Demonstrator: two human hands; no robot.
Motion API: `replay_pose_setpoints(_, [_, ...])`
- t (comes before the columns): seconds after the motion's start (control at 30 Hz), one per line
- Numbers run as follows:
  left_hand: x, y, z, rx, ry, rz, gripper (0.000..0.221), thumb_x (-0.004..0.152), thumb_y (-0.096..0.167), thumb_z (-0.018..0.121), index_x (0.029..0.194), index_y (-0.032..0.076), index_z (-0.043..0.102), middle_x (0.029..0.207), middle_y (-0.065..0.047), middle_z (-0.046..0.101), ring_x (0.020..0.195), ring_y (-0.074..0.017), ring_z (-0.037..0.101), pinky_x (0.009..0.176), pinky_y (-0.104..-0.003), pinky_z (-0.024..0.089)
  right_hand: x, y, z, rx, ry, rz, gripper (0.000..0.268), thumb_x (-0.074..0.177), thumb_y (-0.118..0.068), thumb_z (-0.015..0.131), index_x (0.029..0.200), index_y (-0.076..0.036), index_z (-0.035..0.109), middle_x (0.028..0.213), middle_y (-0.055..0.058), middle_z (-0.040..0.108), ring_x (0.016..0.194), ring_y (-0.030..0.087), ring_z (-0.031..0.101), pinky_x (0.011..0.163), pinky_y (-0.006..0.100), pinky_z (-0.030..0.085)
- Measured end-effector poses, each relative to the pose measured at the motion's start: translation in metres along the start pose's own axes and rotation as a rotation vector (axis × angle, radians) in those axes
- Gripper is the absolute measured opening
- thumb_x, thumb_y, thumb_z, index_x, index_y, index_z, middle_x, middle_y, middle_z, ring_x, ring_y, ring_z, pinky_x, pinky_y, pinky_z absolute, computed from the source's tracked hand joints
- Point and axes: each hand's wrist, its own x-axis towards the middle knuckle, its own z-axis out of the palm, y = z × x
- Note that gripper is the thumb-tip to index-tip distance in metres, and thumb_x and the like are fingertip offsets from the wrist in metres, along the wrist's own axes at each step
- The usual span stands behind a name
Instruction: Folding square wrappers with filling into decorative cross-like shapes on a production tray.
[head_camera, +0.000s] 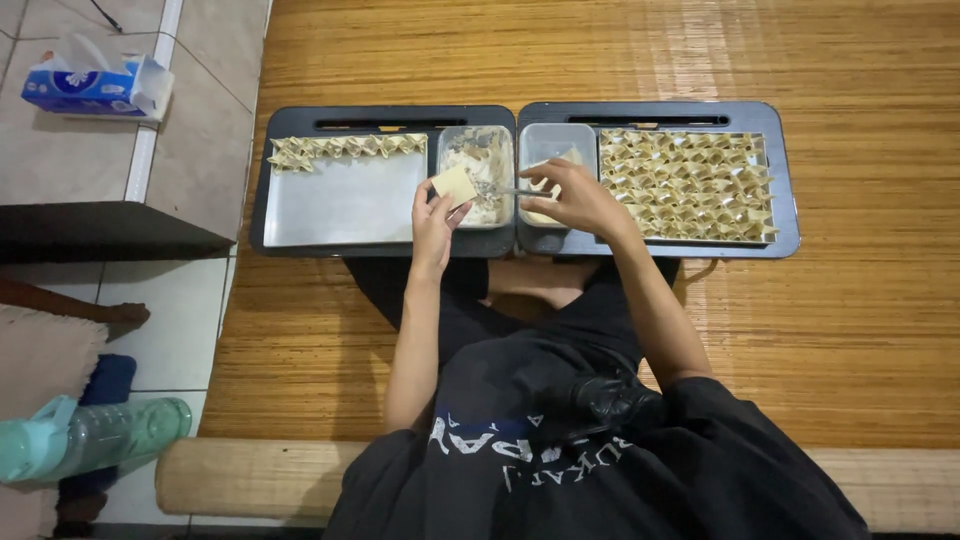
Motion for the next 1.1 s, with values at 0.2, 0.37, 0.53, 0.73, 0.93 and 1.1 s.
replay_pose_setpoints(0.2, [-0.002,0.007,0.003,-0.014,-0.006,0.016,0.036,0.103,0.001,0.054,0.136,0.011,0.045,0.123,-0.023,0.060,0.112,-0.0340,0.070,0.097,-0.044,0.063,-0.001,0.003,-0.005,-0.044,-0.137,0.156,0.051,0.091,-0.034,0.081,0.129,-0.002,0.070,0.091,0.017,0.074,0.087,0.036,0.074,0.077,0.047,0.059])
replay_pose_setpoints(0.37, [0.002,0.004,-0.002,-0.010,0.026,0.022,0.036,0.103,0.002,0.055,0.136,0.010,0.043,0.124,-0.026,0.058,0.115,-0.0372,0.068,0.100,-0.047,0.061,0.002,0.007,0.002,-0.087,-0.127,0.091,0.031,0.094,-0.020,0.076,0.119,-0.002,0.075,0.085,0.018,0.075,0.084,0.036,0.073,0.074,0.046,0.058])
replay_pose_setpoints(0.53, [-0.006,0.008,0.001,-0.021,0.036,0.056,0.036,0.106,0.004,0.053,0.139,0.010,0.039,0.132,-0.029,0.055,0.122,-0.0371,0.064,0.104,-0.045,0.058,0.012,0.023,0.022,0.084,0.020,-0.031,0.018,0.091,-0.005,0.078,0.108,0.003,0.076,0.084,0.020,0.075,0.075,0.031,0.074,0.069,0.039,0.058])
replay_pose_setpoints(0.73, [-0.008,0.011,0.007,-0.035,0.020,0.095,0.042,0.106,0.002,0.054,0.145,0.006,0.038,0.137,-0.032,0.052,0.128,-0.0394,0.060,0.106,-0.045,0.055,0.024,0.020,0.040,0.199,0.083,-0.127,0.015,0.099,-0.003,0.074,0.113,0.002,0.076,0.090,0.019,0.074,0.078,0.033,0.074,0.071,0.041,0.060])
replay_pose_setpoints(0.93, [-0.009,0.012,0.008,-0.030,0.020,0.083,0.047,0.105,0.001,0.054,0.148,0.008,0.037,0.138,-0.030,0.052,0.127,-0.0365,0.061,0.103,-0.042,0.057,0.030,0.005,0.041,0.133,0.118,-0.187,0.013,0.101,0.001,0.069,0.112,0.007,0.074,0.088,0.022,0.073,0.078,0.036,0.074,0.071,0.043,0.060])
replay_pose_setpoints(1.1, [-0.006,0.004,0.002,-0.011,0.027,0.086,0.048,0.104,0.002,0.055,0.148,0.008,0.037,0.138,-0.027,0.052,0.128,-0.0333,0.061,0.103,-0.040,0.057,0.031,0.005,0.042,0.085,0.202,-0.237,0.008,0.103,-0.001,0.069,0.108,0.004,0.074,0.083,0.016,0.073,0.074,0.032,0.074,0.072,0.039,0.059])
